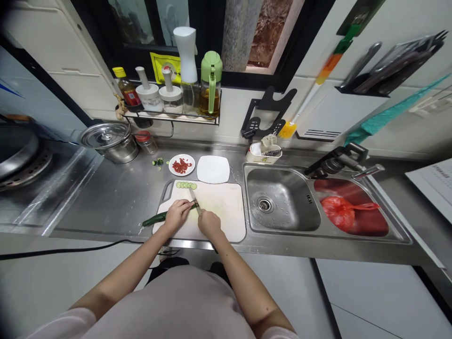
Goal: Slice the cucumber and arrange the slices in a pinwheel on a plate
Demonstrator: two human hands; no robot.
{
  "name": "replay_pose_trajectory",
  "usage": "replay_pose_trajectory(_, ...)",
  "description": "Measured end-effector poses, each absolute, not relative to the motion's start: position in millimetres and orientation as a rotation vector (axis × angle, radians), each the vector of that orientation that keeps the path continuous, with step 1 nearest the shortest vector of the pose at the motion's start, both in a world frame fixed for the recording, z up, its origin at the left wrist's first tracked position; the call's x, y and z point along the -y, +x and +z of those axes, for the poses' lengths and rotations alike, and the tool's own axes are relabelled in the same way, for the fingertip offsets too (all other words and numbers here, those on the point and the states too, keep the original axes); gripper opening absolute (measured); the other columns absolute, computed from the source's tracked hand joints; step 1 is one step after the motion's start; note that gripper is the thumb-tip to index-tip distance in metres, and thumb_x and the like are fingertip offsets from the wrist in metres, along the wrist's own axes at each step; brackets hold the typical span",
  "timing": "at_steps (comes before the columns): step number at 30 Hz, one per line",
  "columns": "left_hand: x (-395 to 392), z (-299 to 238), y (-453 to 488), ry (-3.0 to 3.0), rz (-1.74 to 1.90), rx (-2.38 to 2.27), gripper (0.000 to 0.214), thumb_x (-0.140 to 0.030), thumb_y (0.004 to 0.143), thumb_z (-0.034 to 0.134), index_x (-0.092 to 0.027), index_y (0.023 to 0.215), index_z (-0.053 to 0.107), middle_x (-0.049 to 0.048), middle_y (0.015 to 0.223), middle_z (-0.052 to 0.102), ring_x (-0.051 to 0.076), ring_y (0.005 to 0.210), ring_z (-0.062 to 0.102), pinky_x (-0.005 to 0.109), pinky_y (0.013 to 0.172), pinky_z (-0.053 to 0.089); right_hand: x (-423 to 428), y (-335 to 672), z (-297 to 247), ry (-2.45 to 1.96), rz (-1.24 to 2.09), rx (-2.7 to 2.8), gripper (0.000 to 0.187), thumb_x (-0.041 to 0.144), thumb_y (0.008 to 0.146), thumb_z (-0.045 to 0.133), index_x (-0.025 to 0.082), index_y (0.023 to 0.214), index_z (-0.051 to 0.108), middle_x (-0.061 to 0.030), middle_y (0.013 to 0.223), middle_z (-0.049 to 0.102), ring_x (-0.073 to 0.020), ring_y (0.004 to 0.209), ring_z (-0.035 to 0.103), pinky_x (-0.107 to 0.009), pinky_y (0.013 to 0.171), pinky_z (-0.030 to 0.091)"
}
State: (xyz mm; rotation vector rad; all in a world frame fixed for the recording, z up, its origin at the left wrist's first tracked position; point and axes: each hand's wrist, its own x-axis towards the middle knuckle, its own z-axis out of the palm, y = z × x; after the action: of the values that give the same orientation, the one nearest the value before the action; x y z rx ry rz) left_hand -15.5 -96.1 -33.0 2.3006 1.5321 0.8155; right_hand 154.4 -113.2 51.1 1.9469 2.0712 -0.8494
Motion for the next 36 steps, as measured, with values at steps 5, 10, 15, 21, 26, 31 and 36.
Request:
replay_pose_trajectory(5, 96.4, -32.9, -15.2, 2.301, 0.824, -1.549, 0.026, -0.024, 0.094, 0.051, -0.026, 0.110, 0.071, 0.0053, 0.100, 0.066, 0.017, 0.092, 0.055, 0.030, 0.080, 0.048, 127.0, 161.8, 53.8, 1.911, -0.864, -2.000, 0.034, 0.026, 0.096, 0.033, 0.016, 0.112, 0.061, -0.0140, 0.104, 0.070, -0.0239, 0.098, 0.065, -0.030, 0.076, 0.043)
replay_pose_trajectory(10, 96.8, -32.9, -15.3, 2.305, 0.834, -1.544, 0.026, -0.023, 0.093, 0.052, -0.025, 0.110, 0.071, 0.0054, 0.101, 0.066, 0.017, 0.094, 0.055, 0.031, 0.082, 0.049, 126.4, 160.4, 54.6, 1.915, -0.860, -1.996, 0.033, 0.024, 0.095, 0.034, 0.015, 0.113, 0.061, -0.0149, 0.105, 0.069, -0.0248, 0.099, 0.065, -0.031, 0.076, 0.044)
replay_pose_trajectory(15, 97.1, -31.6, -14.9, 2.297, 0.827, -1.535, 0.026, -0.024, 0.094, 0.050, -0.026, 0.111, 0.070, 0.0052, 0.100, 0.066, 0.017, 0.094, 0.056, 0.031, 0.083, 0.049, 117.1, 150.8, 52.2, 1.934, -0.830, -2.033, 0.032, 0.021, 0.095, 0.034, 0.014, 0.111, 0.062, -0.0144, 0.104, 0.070, -0.0237, 0.099, 0.066, -0.030, 0.077, 0.045)
replay_pose_trajectory(21, 96.7, -34.3, -15.5, 2.295, 0.813, -1.539, 0.028, -0.023, 0.094, 0.050, -0.027, 0.113, 0.069, 0.0051, 0.102, 0.066, 0.017, 0.094, 0.055, 0.032, 0.083, 0.049, 110.0, 144.5, 48.2, 1.922, -0.832, -2.033, 0.033, 0.022, 0.096, 0.035, 0.015, 0.116, 0.060, -0.0148, 0.107, 0.069, -0.0235, 0.104, 0.064, -0.031, 0.080, 0.045)
replay_pose_trajectory(26, 97.1, -36.2, -15.8, 2.313, 0.814, -1.539, 0.028, -0.023, 0.094, 0.049, -0.027, 0.113, 0.069, 0.0046, 0.103, 0.065, 0.017, 0.094, 0.055, 0.031, 0.083, 0.048, 105.4, 140.7, 44.9, 1.940, -0.839, -2.036, 0.034, 0.021, 0.095, 0.034, 0.015, 0.116, 0.060, -0.0145, 0.107, 0.070, -0.0229, 0.103, 0.065, -0.030, 0.080, 0.046)
replay_pose_trajectory(31, 97.7, -36.3, -15.4, 2.316, 0.813, -1.543, 0.027, -0.024, 0.094, 0.049, -0.026, 0.112, 0.070, 0.0049, 0.103, 0.066, 0.017, 0.093, 0.055, 0.031, 0.082, 0.048, 103.1, 137.5, 44.4, 1.962, -0.839, -2.045, 0.034, 0.020, 0.095, 0.033, 0.015, 0.116, 0.060, -0.0143, 0.107, 0.070, -0.0224, 0.104, 0.065, -0.030, 0.081, 0.046)
replay_pose_trajectory(36, 97.2, -36.3, -15.0, 2.301, 0.828, -1.540, 0.028, -0.023, 0.094, 0.050, -0.026, 0.113, 0.070, 0.0053, 0.101, 0.066, 0.018, 0.094, 0.055, 0.032, 0.083, 0.049, 112.1, 143.0, 43.9, 1.951, -0.846, -2.017, 0.033, 0.023, 0.096, 0.035, 0.015, 0.116, 0.060, -0.0143, 0.106, 0.070, -0.0233, 0.103, 0.065, -0.031, 0.080, 0.046)
